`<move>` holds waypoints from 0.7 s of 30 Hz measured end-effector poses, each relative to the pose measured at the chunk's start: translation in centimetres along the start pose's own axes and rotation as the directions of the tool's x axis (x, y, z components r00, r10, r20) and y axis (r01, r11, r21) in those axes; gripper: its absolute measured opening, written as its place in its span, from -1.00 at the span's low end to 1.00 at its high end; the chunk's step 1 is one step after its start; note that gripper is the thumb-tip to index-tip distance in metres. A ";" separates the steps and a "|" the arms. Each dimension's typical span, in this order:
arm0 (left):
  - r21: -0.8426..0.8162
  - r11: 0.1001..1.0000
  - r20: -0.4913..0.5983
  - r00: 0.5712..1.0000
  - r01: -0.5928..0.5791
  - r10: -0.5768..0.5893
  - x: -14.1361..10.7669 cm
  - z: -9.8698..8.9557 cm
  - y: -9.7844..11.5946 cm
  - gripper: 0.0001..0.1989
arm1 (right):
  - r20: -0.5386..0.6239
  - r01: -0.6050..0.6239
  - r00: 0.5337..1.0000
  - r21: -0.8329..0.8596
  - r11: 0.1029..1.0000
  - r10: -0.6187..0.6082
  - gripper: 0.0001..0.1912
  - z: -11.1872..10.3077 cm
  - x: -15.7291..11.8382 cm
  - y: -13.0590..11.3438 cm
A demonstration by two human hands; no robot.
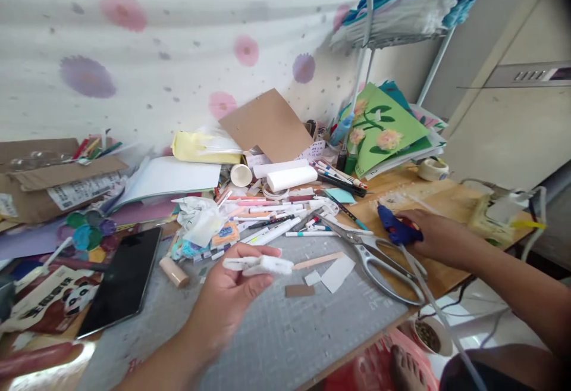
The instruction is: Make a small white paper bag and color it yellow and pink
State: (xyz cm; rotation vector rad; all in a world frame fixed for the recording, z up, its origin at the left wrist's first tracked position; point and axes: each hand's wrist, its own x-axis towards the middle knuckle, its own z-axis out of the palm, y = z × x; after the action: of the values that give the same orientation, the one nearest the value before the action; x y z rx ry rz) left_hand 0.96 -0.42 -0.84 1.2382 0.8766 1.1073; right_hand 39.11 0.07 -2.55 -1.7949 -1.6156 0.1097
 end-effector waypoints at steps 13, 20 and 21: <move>-0.200 0.980 0.085 0.996 -0.003 0.021 -0.3 0.4 0.1 -0.81 | 0.449 -0.406 0.886 0.636 0.656 0.113 -0.92 -3.5 -3.4 -9.4; -0.176 0.983 0.120 0.992 0.047 -0.026 -0.6 0.3 0.2 -0.81 | 0.511 -0.190 0.845 0.563 0.805 -0.158 -0.76 -0.5 -6.3 -12.7; -0.175 0.983 0.125 0.992 0.052 -0.030 -0.6 0.3 0.2 -0.81 | 0.504 -0.152 0.845 0.544 0.825 -0.177 -0.74 -0.4 -6.2 -12.8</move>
State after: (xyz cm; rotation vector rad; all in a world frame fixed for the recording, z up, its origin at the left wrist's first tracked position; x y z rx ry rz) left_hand 1.07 -1.03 -0.59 1.1226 0.6927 1.0424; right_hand 27.22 -6.05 2.32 -1.3276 -1.7098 1.0698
